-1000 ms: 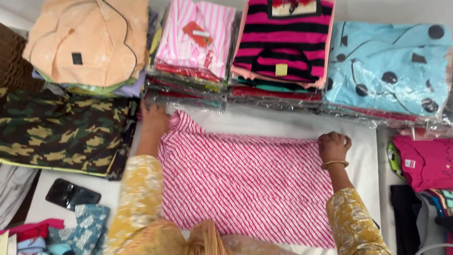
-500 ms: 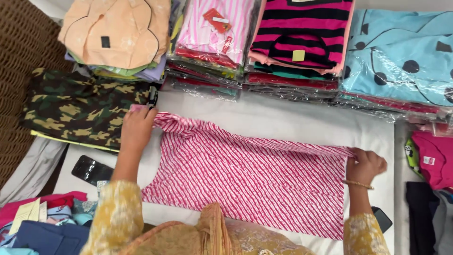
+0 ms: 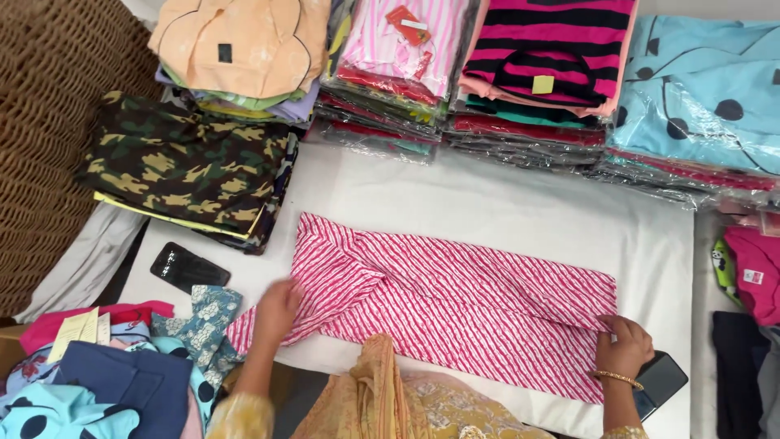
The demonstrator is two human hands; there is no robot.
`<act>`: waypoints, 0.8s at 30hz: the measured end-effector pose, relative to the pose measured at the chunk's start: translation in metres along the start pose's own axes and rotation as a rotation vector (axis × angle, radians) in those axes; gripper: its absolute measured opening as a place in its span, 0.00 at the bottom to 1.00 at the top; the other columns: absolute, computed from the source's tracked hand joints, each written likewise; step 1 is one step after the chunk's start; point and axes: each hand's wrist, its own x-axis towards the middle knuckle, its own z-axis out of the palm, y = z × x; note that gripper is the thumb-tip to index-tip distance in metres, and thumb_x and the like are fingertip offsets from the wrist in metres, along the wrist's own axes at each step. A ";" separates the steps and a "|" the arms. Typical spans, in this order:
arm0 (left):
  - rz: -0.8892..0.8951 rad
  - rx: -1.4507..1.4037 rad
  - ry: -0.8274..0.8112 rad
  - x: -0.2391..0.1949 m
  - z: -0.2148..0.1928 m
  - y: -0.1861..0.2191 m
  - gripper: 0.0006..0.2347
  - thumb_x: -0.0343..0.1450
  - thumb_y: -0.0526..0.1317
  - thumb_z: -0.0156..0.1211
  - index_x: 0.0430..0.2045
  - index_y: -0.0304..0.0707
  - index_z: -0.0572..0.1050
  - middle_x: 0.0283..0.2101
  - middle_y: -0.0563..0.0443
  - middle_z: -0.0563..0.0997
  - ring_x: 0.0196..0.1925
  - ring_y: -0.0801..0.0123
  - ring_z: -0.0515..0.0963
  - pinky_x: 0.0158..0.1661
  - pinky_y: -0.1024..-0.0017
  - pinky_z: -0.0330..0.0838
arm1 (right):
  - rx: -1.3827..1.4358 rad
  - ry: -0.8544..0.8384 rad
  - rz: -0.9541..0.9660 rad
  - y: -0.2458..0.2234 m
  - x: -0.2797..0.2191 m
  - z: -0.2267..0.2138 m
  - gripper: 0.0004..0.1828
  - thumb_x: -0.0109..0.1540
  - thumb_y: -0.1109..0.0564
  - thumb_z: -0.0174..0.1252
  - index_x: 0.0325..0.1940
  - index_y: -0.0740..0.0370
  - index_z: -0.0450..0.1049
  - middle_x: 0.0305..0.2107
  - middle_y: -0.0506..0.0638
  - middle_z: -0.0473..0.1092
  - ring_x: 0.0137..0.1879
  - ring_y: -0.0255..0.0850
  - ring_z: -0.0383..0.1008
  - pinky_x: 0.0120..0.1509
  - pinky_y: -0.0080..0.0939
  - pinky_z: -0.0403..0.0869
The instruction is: The person folds a pink and white striped shirt, a light blue polka-dot shirt, and a dark blue shirt on a white table. They smooth out each garment, fold the sleeves and sides, and then fold the shirts into neat rectangles before stacking them.
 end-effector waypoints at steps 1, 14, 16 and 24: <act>-0.087 -0.099 0.119 0.021 0.005 -0.002 0.13 0.72 0.40 0.61 0.47 0.31 0.77 0.47 0.35 0.81 0.49 0.47 0.80 0.51 0.58 0.74 | 0.023 -0.017 0.037 -0.003 0.000 0.000 0.13 0.59 0.60 0.62 0.44 0.43 0.81 0.47 0.44 0.75 0.61 0.47 0.69 0.74 0.55 0.60; -0.183 -0.320 0.326 0.170 0.049 -0.055 0.15 0.67 0.37 0.71 0.47 0.40 0.79 0.44 0.42 0.83 0.44 0.60 0.82 0.47 0.65 0.74 | 0.233 -0.020 0.146 -0.023 0.024 -0.011 0.09 0.63 0.62 0.66 0.46 0.52 0.81 0.44 0.53 0.77 0.54 0.53 0.75 0.63 0.51 0.72; -0.188 -0.244 0.362 0.165 0.057 -0.088 0.12 0.66 0.36 0.71 0.43 0.39 0.80 0.40 0.42 0.83 0.40 0.59 0.82 0.44 0.65 0.75 | 0.273 -0.026 0.204 -0.019 0.027 -0.004 0.10 0.63 0.62 0.66 0.48 0.53 0.81 0.45 0.53 0.77 0.54 0.51 0.75 0.61 0.49 0.72; -0.206 -0.086 0.333 0.151 0.029 -0.041 0.10 0.69 0.38 0.72 0.41 0.38 0.81 0.36 0.39 0.82 0.37 0.51 0.82 0.40 0.59 0.75 | 0.563 -0.133 0.714 0.042 0.052 0.053 0.18 0.64 0.56 0.64 0.58 0.59 0.78 0.44 0.54 0.78 0.47 0.43 0.77 0.52 0.44 0.75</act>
